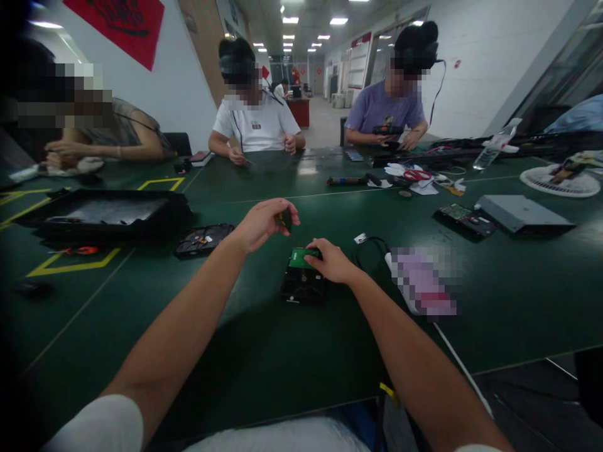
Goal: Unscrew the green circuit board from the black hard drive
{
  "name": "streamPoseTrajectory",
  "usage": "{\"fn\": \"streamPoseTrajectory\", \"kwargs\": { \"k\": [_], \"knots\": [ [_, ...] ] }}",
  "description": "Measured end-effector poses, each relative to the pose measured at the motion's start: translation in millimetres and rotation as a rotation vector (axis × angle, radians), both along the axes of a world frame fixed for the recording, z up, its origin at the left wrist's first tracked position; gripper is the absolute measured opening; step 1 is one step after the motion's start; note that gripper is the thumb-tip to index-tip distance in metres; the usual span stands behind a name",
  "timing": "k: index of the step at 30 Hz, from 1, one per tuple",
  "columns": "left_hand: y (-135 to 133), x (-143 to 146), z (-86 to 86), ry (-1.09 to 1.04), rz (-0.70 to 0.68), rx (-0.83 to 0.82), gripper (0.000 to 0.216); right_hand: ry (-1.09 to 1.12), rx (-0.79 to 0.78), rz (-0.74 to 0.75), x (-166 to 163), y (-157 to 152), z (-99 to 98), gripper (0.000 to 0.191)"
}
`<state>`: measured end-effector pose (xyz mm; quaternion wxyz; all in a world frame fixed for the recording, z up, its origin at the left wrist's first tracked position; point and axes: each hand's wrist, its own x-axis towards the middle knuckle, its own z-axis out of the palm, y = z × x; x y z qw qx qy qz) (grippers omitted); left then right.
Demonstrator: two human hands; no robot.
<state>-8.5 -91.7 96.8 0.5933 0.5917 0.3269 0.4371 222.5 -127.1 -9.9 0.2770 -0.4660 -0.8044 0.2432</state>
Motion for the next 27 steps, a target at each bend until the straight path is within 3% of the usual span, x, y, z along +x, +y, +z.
{"fn": "streamPoseTrajectory", "kwargs": {
  "k": [5,8,20,27],
  "knots": [
    [-0.2,-0.4,4.1,-0.007,0.036,-0.068,0.073,-0.008,-0.002,0.0,0.8,1.3,-0.8,0.027],
    [-0.3,-1.2,7.1,-0.032,0.011,-0.081,0.08,-0.009,-0.005,-0.001,0.9,1.4,-1.1,0.027],
    [6.3,-0.8,-3.9,-0.007,0.045,-0.042,0.032,-0.006,-0.005,-0.014,0.7,0.8,-3.2,0.029],
    [0.6,-1.6,2.1,0.042,0.001,0.018,0.03,-0.01,0.015,0.002,1.5,2.6,-5.6,0.03]
  ]
}}
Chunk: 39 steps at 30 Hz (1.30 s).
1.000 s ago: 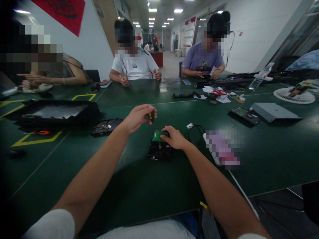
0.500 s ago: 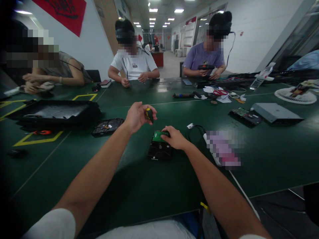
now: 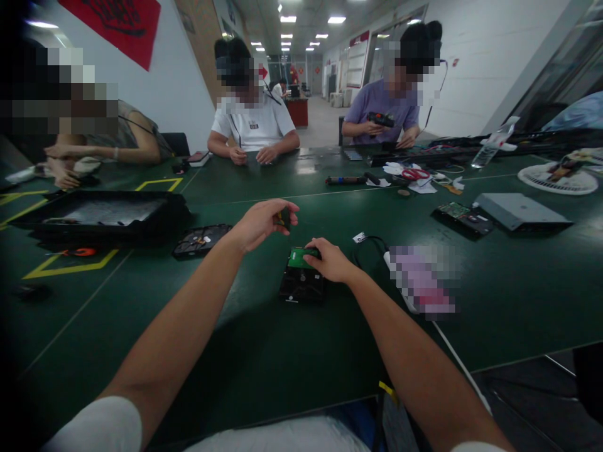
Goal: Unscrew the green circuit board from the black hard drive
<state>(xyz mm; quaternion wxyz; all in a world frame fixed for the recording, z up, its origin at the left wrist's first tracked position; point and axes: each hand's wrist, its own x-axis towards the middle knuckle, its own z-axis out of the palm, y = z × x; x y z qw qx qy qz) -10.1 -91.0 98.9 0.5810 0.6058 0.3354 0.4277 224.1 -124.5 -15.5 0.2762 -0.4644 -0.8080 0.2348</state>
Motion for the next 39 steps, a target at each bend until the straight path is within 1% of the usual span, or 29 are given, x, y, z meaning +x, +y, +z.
{"fn": "streamPoseTrajectory", "kwargs": {
  "k": [3,6,10,12,15,18,21,24,30,34,39],
  "knots": [
    [-2.0,-0.9,3.0,0.111,0.013,0.086,0.028,0.011,-0.001,0.003,-0.5,-0.6,0.2,0.029],
    [-2.1,-0.6,2.8,0.206,0.08,0.188,0.028,0.015,-0.002,0.002,-0.7,-1.0,1.0,0.029],
    [-1.9,1.5,0.3,0.25,0.141,0.267,0.031,0.004,-0.001,0.008,-0.4,-1.0,2.4,0.029],
    [-2.8,2.9,-0.1,0.222,0.124,0.266,0.034,0.004,-0.008,0.007,-0.5,-1.2,3.4,0.029],
    [-4.1,4.6,-0.1,0.169,0.053,0.225,0.039,-0.002,-0.011,0.009,-0.9,-1.5,5.0,0.029],
    [-2.8,4.8,-1.4,0.073,-0.003,0.108,0.039,-0.005,-0.009,0.011,-1.0,-1.7,5.6,0.029],
    [-0.4,3.9,-3.1,-0.045,-0.054,-0.025,0.032,0.008,-0.008,0.001,-1.1,-2.0,5.0,0.029],
    [-0.1,3.0,-2.7,-0.084,-0.061,-0.075,0.029,0.015,-0.004,-0.001,-1.6,-2.5,4.4,0.029],
    [-1.7,1.1,1.0,0.016,0.061,0.001,0.024,0.003,-0.015,0.0,-3.0,-2.7,5.4,0.028],
    [-0.3,0.6,-0.5,0.07,0.134,0.089,0.03,0.007,-0.014,0.004,-2.4,-2.3,4.9,0.028],
    [-1.9,1.2,-1.6,0.104,0.149,0.13,0.036,-0.016,-0.016,-0.001,-1.3,-1.4,4.3,0.028]
  ]
}}
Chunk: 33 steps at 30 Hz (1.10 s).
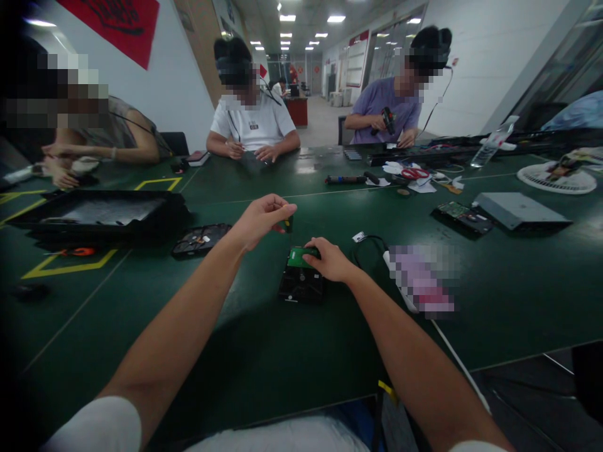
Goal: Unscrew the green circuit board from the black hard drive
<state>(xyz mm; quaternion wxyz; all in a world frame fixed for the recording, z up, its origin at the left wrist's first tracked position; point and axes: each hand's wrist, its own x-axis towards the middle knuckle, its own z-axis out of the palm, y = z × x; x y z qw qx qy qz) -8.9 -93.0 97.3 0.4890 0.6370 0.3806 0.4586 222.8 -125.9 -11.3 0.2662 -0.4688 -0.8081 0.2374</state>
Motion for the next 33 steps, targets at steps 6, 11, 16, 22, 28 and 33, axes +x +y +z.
{"fn": "streamPoseTrajectory", "kwargs": {
  "k": [6,11,16,22,28,33],
  "knots": [
    [-2.8,-1.7,3.8,-0.003,-0.097,-0.018,0.034,-0.006,0.003,-0.001,-0.3,-0.4,1.1,0.029],
    [-3.4,-0.6,4.3,-0.092,-0.171,-0.113,0.034,0.01,0.006,-0.008,-0.6,-1.1,1.1,0.029],
    [-1.8,1.3,1.1,-0.071,-0.034,-0.049,0.035,0.015,0.005,-0.004,-1.0,-2.8,3.2,0.028],
    [-5.1,5.5,2.1,-0.115,-0.134,-0.003,0.035,0.024,-0.006,-0.003,-2.1,-3.1,4.7,0.027],
    [-0.7,1.9,0.4,-0.2,-0.172,-0.094,0.036,0.026,0.0,0.001,-0.2,-1.7,1.2,0.028],
    [4.1,0.4,-3.1,-0.199,-0.058,-0.092,0.034,0.015,0.011,-0.004,1.5,-0.2,-1.8,0.03]
  ]
}}
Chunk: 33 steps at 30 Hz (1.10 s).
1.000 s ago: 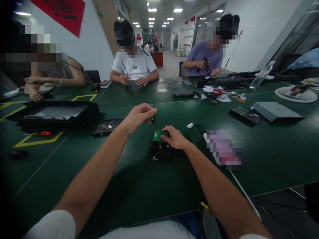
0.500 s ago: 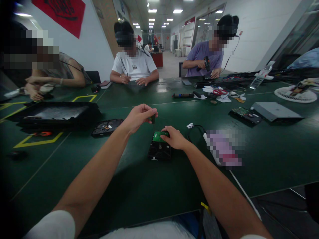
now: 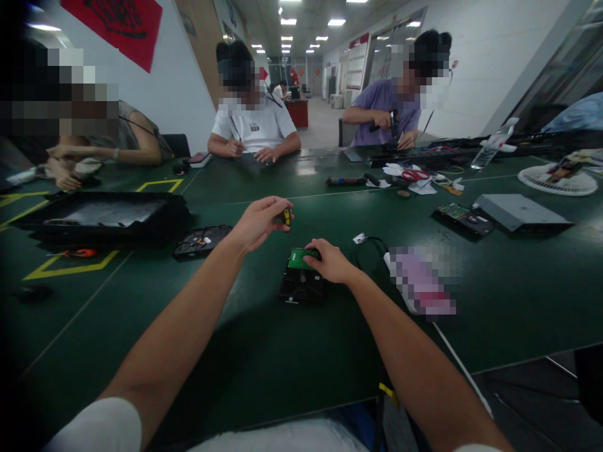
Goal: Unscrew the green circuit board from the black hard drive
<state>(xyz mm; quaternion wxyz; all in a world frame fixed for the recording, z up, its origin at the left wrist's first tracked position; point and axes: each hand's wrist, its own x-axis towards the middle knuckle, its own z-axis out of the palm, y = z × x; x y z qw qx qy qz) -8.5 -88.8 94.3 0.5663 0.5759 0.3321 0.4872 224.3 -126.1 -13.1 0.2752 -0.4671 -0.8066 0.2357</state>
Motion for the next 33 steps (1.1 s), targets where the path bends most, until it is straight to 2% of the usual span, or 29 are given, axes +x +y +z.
{"fn": "streamPoseTrajectory", "kwargs": {
  "k": [3,5,8,14,17,25,33],
  "knots": [
    [0.3,1.0,-1.6,0.084,0.097,0.07,0.038,0.005,-0.003,0.009,-0.1,-0.5,1.2,0.03],
    [-0.9,1.5,-1.0,0.134,0.113,0.107,0.039,0.007,-0.002,0.012,-0.6,-1.2,3.1,0.03],
    [-3.5,2.0,1.9,0.147,0.058,0.112,0.035,-0.001,-0.006,0.015,-1.5,-2.1,6.0,0.029],
    [-4.3,3.0,2.4,-0.011,-0.084,-0.036,0.023,0.0,-0.002,0.0,-2.8,-2.8,6.6,0.028],
    [-3.6,3.7,0.5,-0.031,-0.086,-0.025,0.026,0.005,-0.007,-0.002,-2.8,-3.1,6.8,0.028],
    [-2.4,1.8,0.2,0.104,0.005,0.098,0.038,-0.001,-0.025,0.003,-2.2,-2.6,7.4,0.029],
    [-6.7,0.0,6.9,0.079,-0.053,0.036,0.03,-0.007,0.001,0.012,-1.0,-1.1,3.5,0.029]
  ]
}}
